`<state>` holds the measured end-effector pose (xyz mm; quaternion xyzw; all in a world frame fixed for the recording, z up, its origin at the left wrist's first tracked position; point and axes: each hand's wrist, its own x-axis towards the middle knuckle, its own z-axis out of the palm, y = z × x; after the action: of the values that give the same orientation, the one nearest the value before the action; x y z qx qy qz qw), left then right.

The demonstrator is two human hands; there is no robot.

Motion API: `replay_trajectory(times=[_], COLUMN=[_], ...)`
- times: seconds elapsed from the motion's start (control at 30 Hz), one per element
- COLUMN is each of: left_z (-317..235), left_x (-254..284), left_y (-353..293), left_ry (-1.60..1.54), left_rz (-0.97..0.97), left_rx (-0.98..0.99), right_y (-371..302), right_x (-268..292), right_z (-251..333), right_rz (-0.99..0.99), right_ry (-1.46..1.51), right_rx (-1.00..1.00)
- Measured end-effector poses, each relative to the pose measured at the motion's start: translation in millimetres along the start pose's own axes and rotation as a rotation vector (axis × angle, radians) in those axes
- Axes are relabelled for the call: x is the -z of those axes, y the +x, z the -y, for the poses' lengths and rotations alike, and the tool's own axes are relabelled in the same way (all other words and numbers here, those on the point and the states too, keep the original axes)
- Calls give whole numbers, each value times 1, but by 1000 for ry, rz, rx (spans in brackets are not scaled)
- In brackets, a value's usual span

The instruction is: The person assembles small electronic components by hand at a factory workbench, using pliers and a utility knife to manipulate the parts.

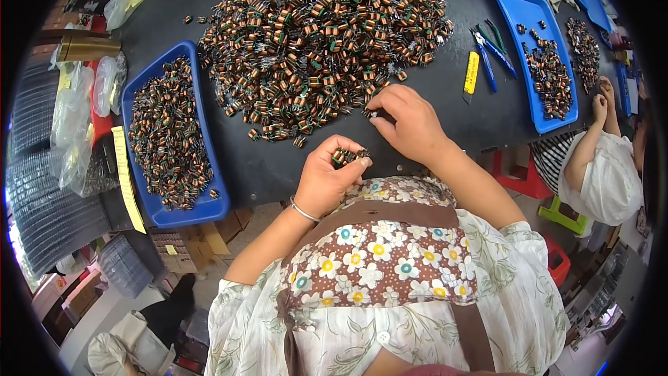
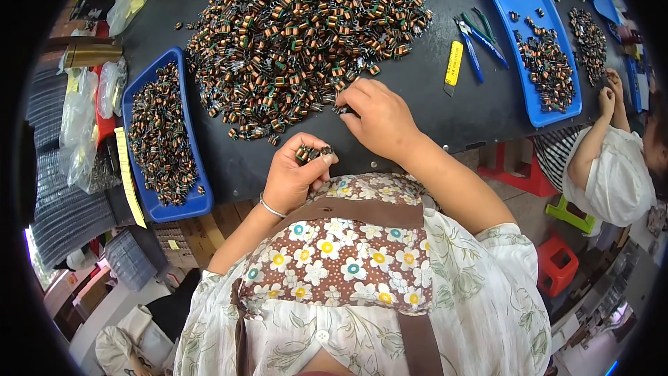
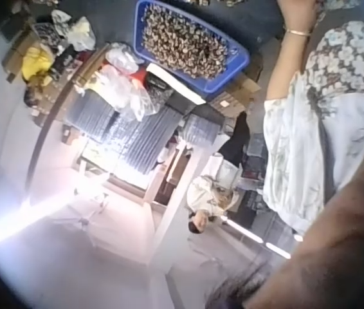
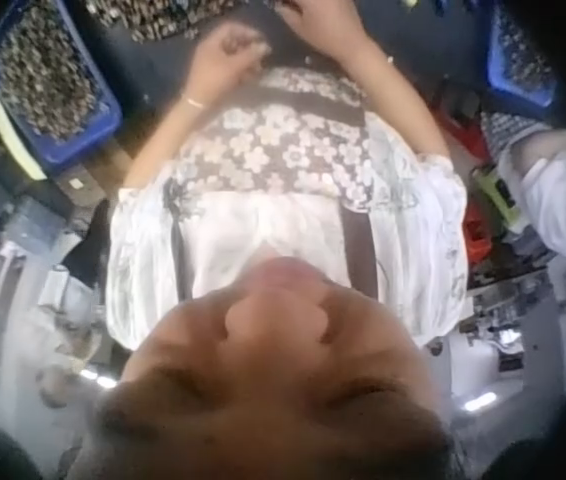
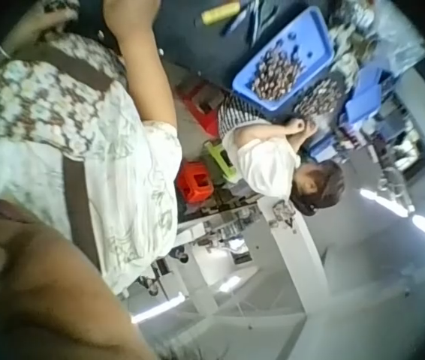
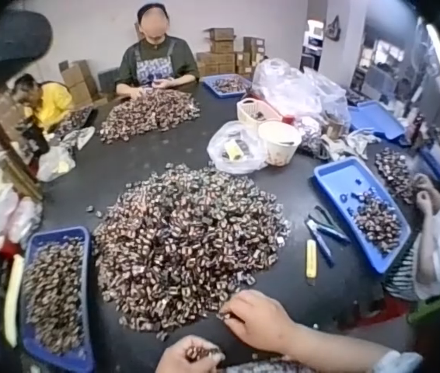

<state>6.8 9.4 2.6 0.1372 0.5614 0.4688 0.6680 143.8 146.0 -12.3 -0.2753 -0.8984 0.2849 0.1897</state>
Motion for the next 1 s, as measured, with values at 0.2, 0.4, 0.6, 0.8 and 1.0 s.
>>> replay_trajectory(times=[0.2, 0.4, 0.6, 0.8, 1.0], left_z=[2, 1, 0, -2, 0], left_x=[2, -2, -3, -1, 5], left_y=[2, 5, 2, 0, 0], left_ry=[-27, -37, -54, -62, -82], left_rz=[-37, -31, -50, -22, 57], left_rx=[-16, -39, -61, -31, -30], right_y=[-10, -13, 2, 3, -7], right_x=[17, 18, 0, -10, 0], right_z=[11, 23, 10, 12, 12], right_rz=[261, 207, -59, 36, 109], right_ry=[714, 644, 164, -94, -84], right_rx=[-410, -111, 92, 98, 74])
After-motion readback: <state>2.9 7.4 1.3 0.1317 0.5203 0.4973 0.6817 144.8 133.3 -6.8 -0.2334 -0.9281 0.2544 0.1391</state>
